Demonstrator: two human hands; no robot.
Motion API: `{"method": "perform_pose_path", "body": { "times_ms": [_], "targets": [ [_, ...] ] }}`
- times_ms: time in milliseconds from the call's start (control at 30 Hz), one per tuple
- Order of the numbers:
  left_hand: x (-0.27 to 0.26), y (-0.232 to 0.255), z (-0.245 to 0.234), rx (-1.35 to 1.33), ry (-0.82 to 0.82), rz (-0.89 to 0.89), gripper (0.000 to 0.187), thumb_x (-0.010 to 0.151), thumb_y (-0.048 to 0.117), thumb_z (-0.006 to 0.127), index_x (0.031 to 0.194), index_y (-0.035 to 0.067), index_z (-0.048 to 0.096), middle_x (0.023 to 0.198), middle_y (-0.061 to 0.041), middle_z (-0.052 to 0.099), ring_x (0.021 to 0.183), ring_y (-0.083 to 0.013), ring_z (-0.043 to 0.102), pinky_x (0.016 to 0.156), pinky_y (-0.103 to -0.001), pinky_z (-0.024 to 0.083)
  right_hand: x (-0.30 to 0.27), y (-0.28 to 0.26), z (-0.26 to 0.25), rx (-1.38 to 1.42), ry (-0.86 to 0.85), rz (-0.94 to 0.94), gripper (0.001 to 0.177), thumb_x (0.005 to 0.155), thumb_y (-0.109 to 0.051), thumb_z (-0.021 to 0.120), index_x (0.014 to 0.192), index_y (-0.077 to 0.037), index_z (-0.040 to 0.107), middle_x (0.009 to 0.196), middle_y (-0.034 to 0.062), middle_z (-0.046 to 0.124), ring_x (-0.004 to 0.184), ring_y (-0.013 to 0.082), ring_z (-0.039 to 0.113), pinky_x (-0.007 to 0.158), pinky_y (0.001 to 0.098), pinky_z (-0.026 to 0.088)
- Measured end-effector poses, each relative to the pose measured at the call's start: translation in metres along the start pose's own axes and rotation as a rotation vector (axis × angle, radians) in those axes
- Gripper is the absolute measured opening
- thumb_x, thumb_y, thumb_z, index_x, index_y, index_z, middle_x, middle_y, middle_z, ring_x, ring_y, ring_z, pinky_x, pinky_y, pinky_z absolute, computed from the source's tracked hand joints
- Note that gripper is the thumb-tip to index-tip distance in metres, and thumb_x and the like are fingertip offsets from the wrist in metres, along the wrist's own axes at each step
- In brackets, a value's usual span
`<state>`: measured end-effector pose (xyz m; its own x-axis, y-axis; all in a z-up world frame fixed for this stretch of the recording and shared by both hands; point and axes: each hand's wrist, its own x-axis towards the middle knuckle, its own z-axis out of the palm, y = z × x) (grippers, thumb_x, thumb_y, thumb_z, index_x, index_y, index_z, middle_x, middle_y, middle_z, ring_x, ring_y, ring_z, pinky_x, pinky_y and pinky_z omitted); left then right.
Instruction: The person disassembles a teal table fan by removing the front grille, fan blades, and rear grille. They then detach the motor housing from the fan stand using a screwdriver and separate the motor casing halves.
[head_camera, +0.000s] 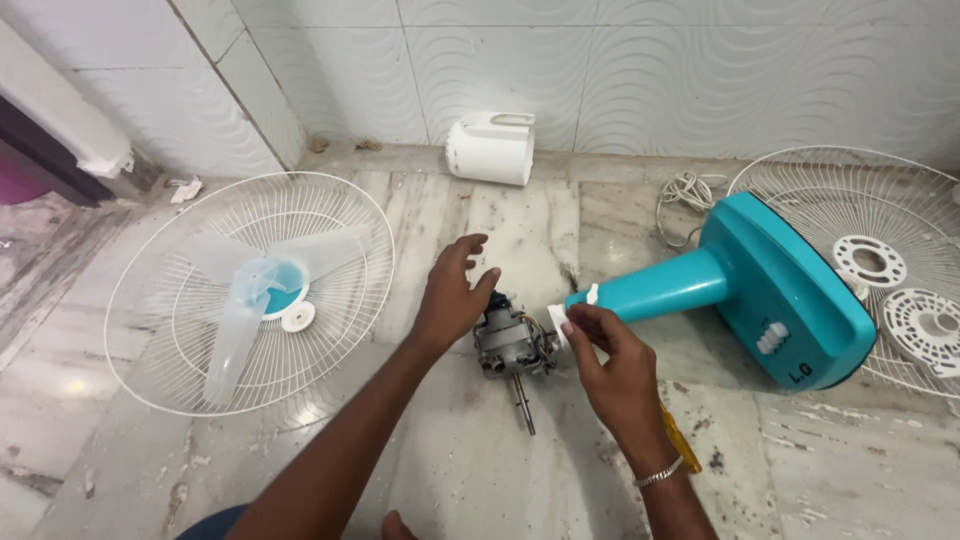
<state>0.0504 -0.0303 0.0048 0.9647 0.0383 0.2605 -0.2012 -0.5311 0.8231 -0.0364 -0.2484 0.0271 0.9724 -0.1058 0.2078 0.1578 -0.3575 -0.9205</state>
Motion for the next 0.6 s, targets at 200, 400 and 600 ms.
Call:
{"method": "perform_pose_path", "body": {
  "times_ms": [200, 400, 600],
  "targets": [
    [0.059, -0.022, 0.008, 0.263, 0.064, 0.269, 0.049, 0.087, 0.014, 0.076, 0.132, 0.006, 0.059, 0.127, -0.021, 0.063, 0.118, -0.0417, 0.060, 0.101, -0.049, 0.049, 0.005, -0.003, 0.002, -0.018, -0.004, -0.022, 0.029, 0.092, -0.017, 0.072, 0.118, -0.004, 0.072, 0.109, 0.0122, 0.080, 0.103, 0.0211, 0.079, 0.088, 0.0330, 0.061],
    [0.120, -0.028, 0.018, 0.503, -0.024, 0.257, 0.058, 0.085, 0.015, 0.075, 0.139, 0.008, 0.053, 0.139, -0.015, 0.056, 0.128, -0.0391, 0.052, 0.097, -0.053, 0.050, 0.010, -0.002, -0.002, -0.087, 0.030, -0.013, 0.032, 0.089, -0.018, 0.074, 0.118, -0.004, 0.072, 0.112, 0.0136, 0.079, 0.106, 0.0246, 0.077, 0.088, 0.0357, 0.059],
    [0.180, -0.012, 0.038, 0.780, -0.067, 0.380, 0.084, 0.076, 0.012, 0.078, 0.150, 0.006, 0.038, 0.157, -0.013, 0.039, 0.136, -0.0382, 0.044, 0.091, -0.055, 0.051, 0.011, 0.005, -0.006, -0.114, 0.061, -0.005, 0.032, 0.088, -0.015, 0.074, 0.118, -0.005, 0.073, 0.112, 0.0136, 0.079, 0.105, 0.0249, 0.078, 0.087, 0.0353, 0.059]
  ]
}}
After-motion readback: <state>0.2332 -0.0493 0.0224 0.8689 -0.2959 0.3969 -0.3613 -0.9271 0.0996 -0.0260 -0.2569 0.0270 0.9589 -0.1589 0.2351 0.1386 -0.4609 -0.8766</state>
